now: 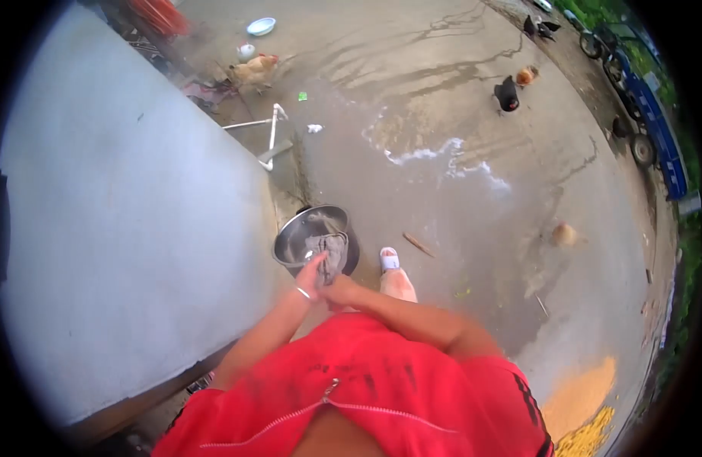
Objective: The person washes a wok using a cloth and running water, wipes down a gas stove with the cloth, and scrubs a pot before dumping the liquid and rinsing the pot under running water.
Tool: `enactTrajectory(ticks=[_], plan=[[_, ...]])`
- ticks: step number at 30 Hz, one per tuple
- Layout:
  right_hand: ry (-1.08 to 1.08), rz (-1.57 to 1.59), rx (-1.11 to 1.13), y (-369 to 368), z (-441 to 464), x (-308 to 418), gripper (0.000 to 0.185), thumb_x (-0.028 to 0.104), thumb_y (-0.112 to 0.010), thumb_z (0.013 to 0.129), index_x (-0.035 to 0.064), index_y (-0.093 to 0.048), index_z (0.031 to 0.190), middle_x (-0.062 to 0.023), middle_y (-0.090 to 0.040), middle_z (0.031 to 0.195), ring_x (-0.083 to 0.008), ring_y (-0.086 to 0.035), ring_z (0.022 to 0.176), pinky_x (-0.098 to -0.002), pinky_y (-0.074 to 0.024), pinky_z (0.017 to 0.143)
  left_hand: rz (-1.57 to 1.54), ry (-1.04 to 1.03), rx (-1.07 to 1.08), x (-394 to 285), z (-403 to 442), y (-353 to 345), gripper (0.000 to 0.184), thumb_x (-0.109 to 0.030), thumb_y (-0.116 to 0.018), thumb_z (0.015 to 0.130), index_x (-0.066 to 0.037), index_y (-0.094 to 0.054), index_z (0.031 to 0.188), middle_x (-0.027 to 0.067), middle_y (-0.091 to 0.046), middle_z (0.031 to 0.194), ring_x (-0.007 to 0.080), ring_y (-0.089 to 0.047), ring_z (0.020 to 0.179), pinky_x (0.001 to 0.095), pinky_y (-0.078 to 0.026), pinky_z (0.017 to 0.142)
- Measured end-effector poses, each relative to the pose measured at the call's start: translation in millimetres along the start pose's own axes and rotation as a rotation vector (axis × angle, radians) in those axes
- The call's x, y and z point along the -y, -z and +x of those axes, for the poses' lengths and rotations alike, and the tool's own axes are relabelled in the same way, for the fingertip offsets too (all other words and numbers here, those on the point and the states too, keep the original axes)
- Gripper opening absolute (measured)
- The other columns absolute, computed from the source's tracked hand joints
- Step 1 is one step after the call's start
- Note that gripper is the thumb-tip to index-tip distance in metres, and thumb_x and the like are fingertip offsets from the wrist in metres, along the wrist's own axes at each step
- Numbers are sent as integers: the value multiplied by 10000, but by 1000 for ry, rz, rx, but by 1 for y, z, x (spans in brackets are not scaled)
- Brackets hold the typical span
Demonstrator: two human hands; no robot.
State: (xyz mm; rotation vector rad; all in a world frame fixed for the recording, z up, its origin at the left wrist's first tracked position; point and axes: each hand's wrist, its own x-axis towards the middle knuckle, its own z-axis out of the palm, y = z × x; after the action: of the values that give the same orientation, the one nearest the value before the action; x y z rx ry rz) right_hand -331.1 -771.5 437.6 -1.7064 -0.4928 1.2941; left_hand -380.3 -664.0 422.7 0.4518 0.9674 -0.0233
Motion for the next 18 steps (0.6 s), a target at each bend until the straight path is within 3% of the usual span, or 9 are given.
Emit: enactTrajectory(ticks=[1,2,4,6,8,10,14,16,18], plan=[[179,-147,-76,18,23,0,328,288,-674,675,-27,-659,765,-126,-634,657,-189,-600,525,-303,-483,509,-43,-38,-1,-7,21,-9,262,-217,-591,845,-124,-622,1088,74,-659,1023,232,-627,949,394,-484,855],[-237,-129,171,44,34,29,302,286,-662,680,-16,-660,697,-129,-625,634,-178,-598,535,-314,-489,527,-75,101,-24,-21,36,-16,266,-242,-596,843,-115,-620,1075,71,-655,1026,233,-624,945,389,-494,832],[-231,-74,194,75,72,38,295,269,-657,686,-20,-647,627,-125,-617,612,-170,-597,526,-319,-490,527,-189,107,53,-44,61,-37,276,-260,-595,844,-88,-620,1058,72,-656,1016,232,-625,931,380,-498,823],[-185,-227,244,96,123,41,306,238,-687,663,-58,-619,705,-141,-622,643,-224,-636,617,-330,-515,573,-253,-10,77,-71,85,-54,282,-281,-589,847,-74,-626,1035,71,-659,994,233,-627,902,377,-494,826],[-171,-185,122,113,170,54,287,215,-684,669,-62,-618,698,-137,-615,634,-214,-631,611,-333,-511,557,-445,-118,98,-102,116,-60,290,-287,-581,854,-71,-621,1044,67,-657,999,236,-624,898,376,-480,848],[-292,-119,234,139,210,88,301,198,-691,662,-90,-609,694,-161,-615,643,-214,-633,616,-334,-504,543,-552,-188,133,-134,133,-52,336,-285,-512,886,-62,-555,1133,71,-618,1089,238,-579,1004,405,-438,910],[-213,-261,261,162,360,80,249,168,-668,663,-68,-593,684,-135,-594,604,-196,-607,550,-320,-493,511,-649,-356,-16,-181,166,-10,314,-310,-531,874,-104,-582,1106,37,-639,1041,210,-598,965,372,-467,856],[-158,-315,265,157,414,103,173,125,-644,686,-28,-571,651,-98,-583,596,-169,-583,495,-309,-484,464,-572,-178,-353,-192,183,16,331,-338,-533,854,-134,-584,1110,17,-639,1053,206,-598,970,362,-462,847],[-121,-480,362,165,460,169,430,260,-687,583,-117,-626,779,-177,-622,636,-243,-632,631,-331,-503,621,-542,-182,-288,-196,218,37,331,-350,-523,833,-159,-596,1093,0,-644,1043,195,-597,975,368,-467,824]])
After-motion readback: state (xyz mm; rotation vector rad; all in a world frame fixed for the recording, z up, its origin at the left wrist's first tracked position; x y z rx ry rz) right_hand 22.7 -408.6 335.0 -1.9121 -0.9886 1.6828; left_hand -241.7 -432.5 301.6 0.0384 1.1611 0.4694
